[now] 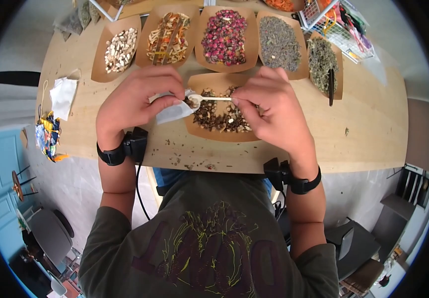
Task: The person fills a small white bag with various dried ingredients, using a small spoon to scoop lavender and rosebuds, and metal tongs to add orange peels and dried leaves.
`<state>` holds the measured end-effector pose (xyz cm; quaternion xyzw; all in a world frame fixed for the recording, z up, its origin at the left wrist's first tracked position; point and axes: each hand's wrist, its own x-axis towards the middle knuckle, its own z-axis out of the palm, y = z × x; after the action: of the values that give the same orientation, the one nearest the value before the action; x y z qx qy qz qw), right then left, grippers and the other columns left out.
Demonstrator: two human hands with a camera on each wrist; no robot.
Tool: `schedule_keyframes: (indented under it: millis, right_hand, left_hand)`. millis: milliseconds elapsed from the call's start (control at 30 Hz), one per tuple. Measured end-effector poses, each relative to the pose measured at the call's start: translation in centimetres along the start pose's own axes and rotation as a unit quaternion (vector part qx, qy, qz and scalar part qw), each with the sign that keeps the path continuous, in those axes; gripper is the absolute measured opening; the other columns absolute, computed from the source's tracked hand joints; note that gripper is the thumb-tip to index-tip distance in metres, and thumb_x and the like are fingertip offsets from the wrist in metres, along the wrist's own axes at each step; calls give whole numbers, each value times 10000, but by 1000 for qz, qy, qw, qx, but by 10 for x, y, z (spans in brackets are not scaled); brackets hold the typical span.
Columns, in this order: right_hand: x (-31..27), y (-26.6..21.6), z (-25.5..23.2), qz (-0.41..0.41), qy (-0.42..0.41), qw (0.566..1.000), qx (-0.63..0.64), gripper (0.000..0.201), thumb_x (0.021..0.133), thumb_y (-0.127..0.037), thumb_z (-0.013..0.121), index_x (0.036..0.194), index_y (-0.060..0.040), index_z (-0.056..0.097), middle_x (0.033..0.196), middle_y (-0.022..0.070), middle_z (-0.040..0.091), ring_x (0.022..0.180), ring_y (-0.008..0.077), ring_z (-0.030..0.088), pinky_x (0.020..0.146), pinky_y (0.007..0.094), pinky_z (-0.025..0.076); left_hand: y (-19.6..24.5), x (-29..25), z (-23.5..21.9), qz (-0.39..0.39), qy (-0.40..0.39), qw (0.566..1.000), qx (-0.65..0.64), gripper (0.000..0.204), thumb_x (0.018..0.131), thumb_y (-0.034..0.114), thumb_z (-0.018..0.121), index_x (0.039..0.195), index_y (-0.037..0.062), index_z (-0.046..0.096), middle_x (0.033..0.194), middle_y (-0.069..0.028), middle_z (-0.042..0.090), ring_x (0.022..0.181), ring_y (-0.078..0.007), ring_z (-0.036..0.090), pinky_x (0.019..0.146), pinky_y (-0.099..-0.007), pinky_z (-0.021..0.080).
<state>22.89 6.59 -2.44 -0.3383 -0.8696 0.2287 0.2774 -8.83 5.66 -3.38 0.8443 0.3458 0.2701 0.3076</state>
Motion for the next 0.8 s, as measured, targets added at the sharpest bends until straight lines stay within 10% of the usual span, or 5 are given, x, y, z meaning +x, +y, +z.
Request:
schedule_keyframes:
  millis: [800]
  right_hand:
    - [-19,15,-10,31,0,993,-110,171,766,63,759,891,-53,769,813,64,672,883,306,598,872,437,442]
  left_hand:
    - [-3,-1,3,30,19,999,-4,87,931,28,778,997,27,720,1011,-92,700,935,-333,698,802,-416,552]
